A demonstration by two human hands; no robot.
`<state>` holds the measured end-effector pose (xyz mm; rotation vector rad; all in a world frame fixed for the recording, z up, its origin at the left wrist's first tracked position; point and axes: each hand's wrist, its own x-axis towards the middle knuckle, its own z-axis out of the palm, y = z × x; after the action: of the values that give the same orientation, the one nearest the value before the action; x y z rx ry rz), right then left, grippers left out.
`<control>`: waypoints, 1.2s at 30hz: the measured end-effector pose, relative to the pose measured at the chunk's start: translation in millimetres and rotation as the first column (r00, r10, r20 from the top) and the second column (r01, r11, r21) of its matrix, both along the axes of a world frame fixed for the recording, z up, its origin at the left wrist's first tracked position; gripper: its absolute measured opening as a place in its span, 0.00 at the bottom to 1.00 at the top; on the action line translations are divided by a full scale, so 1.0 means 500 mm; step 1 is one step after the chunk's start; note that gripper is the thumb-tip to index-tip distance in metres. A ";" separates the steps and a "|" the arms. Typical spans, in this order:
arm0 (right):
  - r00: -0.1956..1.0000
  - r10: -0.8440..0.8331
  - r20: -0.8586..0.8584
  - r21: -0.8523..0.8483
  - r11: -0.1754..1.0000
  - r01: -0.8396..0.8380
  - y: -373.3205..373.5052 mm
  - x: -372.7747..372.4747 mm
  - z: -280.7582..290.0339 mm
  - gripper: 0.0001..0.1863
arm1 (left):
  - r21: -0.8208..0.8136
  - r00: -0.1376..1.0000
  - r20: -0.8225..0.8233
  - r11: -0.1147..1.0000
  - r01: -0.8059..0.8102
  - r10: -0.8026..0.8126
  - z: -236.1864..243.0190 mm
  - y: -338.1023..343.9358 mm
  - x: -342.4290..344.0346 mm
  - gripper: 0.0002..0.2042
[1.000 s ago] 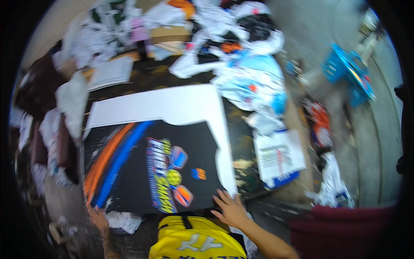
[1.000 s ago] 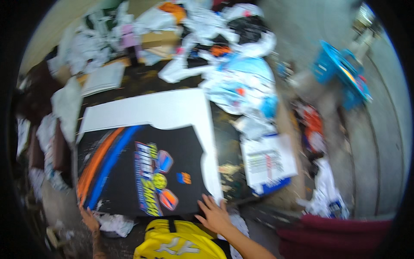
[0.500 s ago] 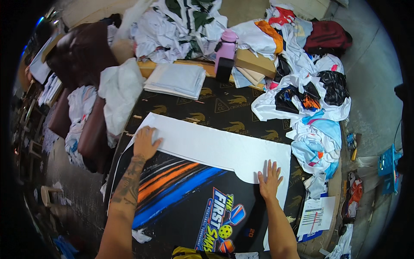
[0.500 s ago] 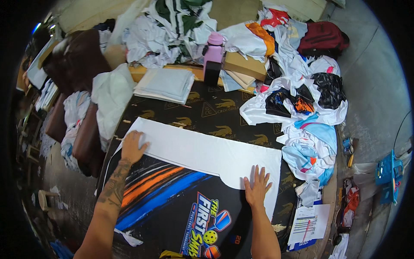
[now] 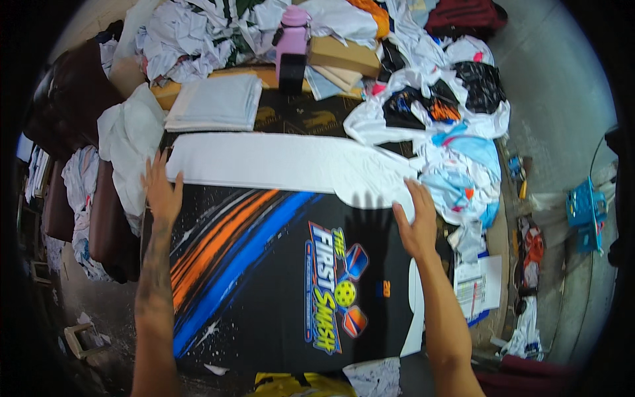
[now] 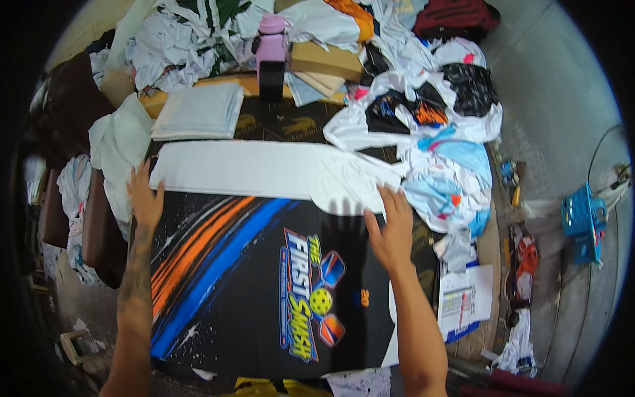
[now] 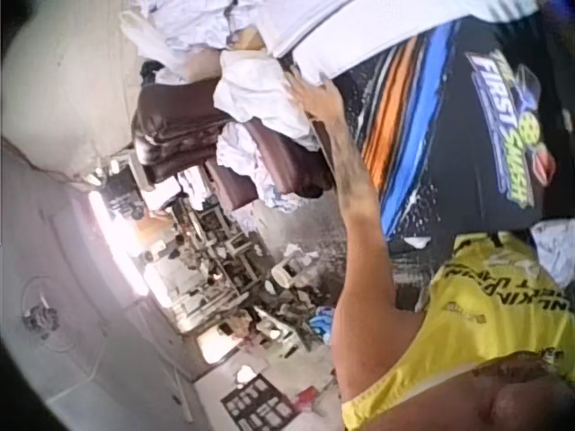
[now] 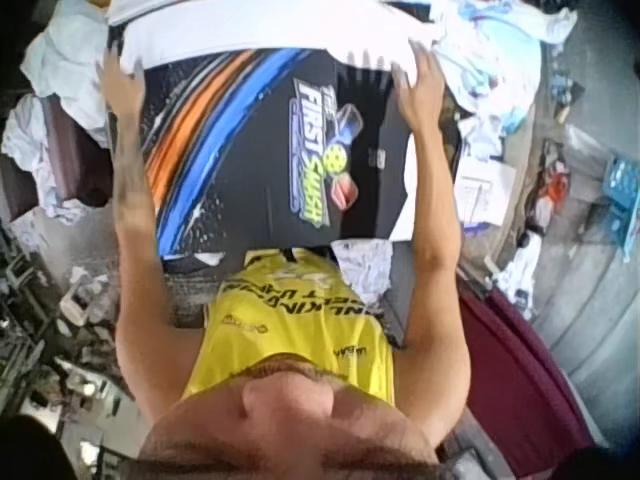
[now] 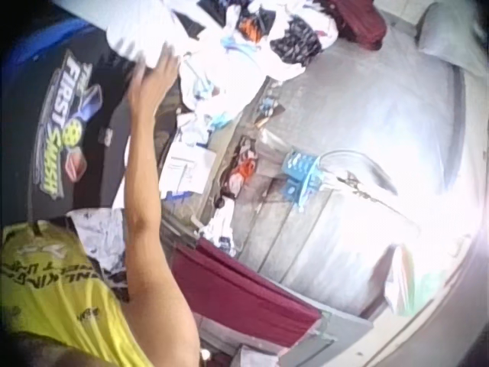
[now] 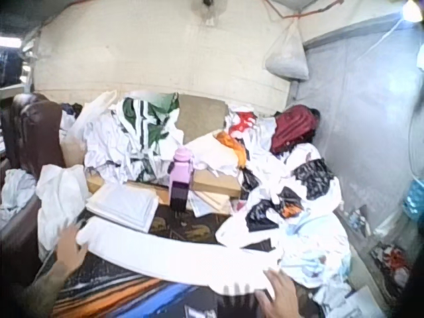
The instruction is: The person places a white sheet of fabric on a table, smooths it, and uses shears to cut it into smaller pieces. The person repeats this process with multiple sheets, cutting and stacking the pieces on the table.
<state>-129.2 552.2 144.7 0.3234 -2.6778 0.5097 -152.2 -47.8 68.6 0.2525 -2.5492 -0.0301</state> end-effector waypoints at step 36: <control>0.838 0.092 0.538 -0.513 0.824 0.239 0.275 0.534 0.334 0.16 | 0.959 0.933 0.254 0.191 -0.209 -0.255 0.178 -0.114 0.586 0.12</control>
<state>137.9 689.8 311.7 -0.1371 -2.8519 1.5285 141.0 -105.0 157.5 0.7640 -2.4228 -1.9154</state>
